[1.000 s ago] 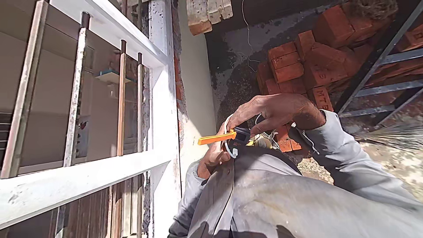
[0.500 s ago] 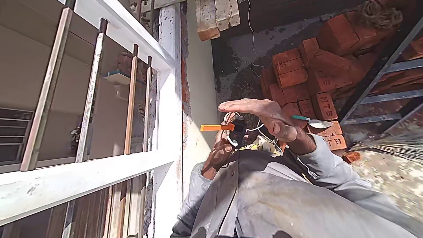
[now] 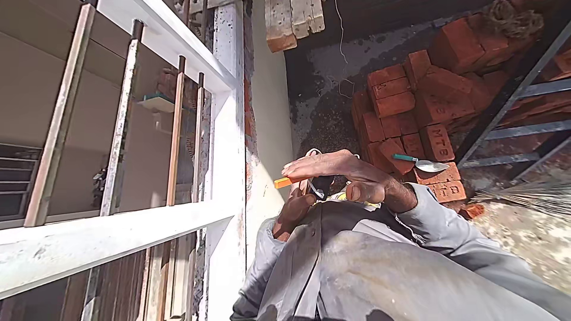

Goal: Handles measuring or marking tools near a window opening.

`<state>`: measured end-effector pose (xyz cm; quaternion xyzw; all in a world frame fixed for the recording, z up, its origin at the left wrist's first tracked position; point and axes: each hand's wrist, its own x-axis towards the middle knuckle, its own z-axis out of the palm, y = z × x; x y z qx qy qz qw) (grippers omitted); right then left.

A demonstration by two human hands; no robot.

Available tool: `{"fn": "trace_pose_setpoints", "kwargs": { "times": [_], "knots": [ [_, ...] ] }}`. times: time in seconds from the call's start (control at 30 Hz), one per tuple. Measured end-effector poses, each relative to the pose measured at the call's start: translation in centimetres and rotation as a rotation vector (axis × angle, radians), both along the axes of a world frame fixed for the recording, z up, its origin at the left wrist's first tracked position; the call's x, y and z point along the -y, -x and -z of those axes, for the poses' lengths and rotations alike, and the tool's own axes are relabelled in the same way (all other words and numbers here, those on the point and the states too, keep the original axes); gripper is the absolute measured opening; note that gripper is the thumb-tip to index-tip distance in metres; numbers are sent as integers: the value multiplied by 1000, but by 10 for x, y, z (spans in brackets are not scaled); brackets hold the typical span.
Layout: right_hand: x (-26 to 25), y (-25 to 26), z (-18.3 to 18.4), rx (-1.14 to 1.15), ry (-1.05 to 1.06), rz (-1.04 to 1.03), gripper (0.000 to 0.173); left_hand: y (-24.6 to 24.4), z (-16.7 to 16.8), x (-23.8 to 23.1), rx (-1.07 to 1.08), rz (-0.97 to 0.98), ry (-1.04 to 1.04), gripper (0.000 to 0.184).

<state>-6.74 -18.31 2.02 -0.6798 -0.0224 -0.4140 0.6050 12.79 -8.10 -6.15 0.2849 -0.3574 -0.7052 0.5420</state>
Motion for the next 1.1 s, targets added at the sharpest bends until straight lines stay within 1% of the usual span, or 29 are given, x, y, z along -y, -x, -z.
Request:
{"fn": "trace_pose_setpoints", "kwargs": {
  "times": [0.27,0.37,0.5,0.6,0.73,0.97,1.1],
  "knots": [
    [-2,0,2,7,-19,3,96,1,-2,-2,6,-17,-41,60],
    [-3,0,3,16,-38,-7,94,1,-2,-2,8,1,-5,57],
    [-2,-1,3,37,-20,-13,93,-1,-2,-3,26,16,-8,53],
    [-3,-2,3,24,-34,-20,95,-3,2,-2,16,31,18,54],
    [-3,-2,4,39,-44,-30,93,-3,2,-3,23,29,0,57],
    [-3,-3,4,29,-22,-13,94,-3,-1,-5,26,26,12,50],
    [-3,-3,4,28,-30,-9,94,-4,0,-5,33,25,4,51]
  ]
}}
